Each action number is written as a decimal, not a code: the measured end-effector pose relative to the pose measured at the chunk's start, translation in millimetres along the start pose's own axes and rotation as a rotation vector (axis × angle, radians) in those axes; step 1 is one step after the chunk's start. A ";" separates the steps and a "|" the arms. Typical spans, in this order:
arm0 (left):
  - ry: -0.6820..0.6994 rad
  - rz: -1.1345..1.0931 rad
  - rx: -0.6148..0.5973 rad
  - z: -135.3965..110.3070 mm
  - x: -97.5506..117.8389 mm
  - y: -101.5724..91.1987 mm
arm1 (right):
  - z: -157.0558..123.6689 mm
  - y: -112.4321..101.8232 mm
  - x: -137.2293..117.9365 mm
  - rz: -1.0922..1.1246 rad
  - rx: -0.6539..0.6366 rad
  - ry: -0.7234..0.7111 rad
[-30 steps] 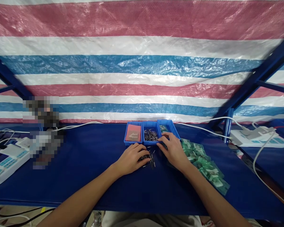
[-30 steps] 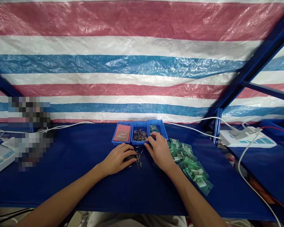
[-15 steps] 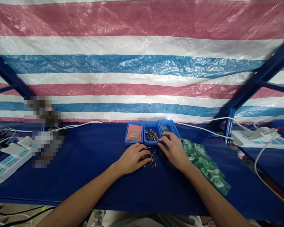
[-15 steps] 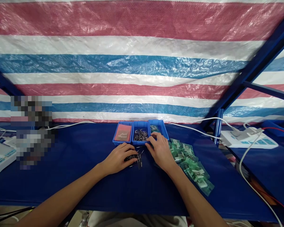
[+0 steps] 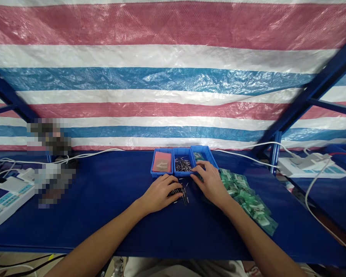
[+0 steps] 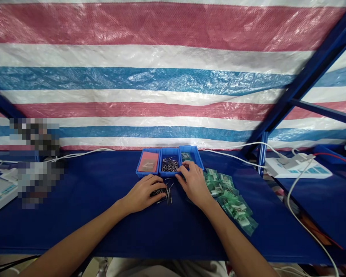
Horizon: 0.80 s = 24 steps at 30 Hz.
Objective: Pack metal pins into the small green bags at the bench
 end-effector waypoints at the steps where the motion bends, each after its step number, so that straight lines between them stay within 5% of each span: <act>1: 0.000 0.001 0.000 0.0 -0.1 0.0 | -0.1 0.0 0.1 0.000 0.001 0.000; 24: -0.002 -0.008 -0.035 -2.2 -2.2 3.4 | -2.4 -1.2 -3.1 -0.006 -0.002 0.014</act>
Point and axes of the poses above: each hand's wrist, its own z-axis towards the middle knuckle, its own y-axis out of the palm, x = y × z, the point moved 6 cm from there along z, towards the middle knuckle, and after that the axes turned 15 degrees about z, right-handed, at the moved point
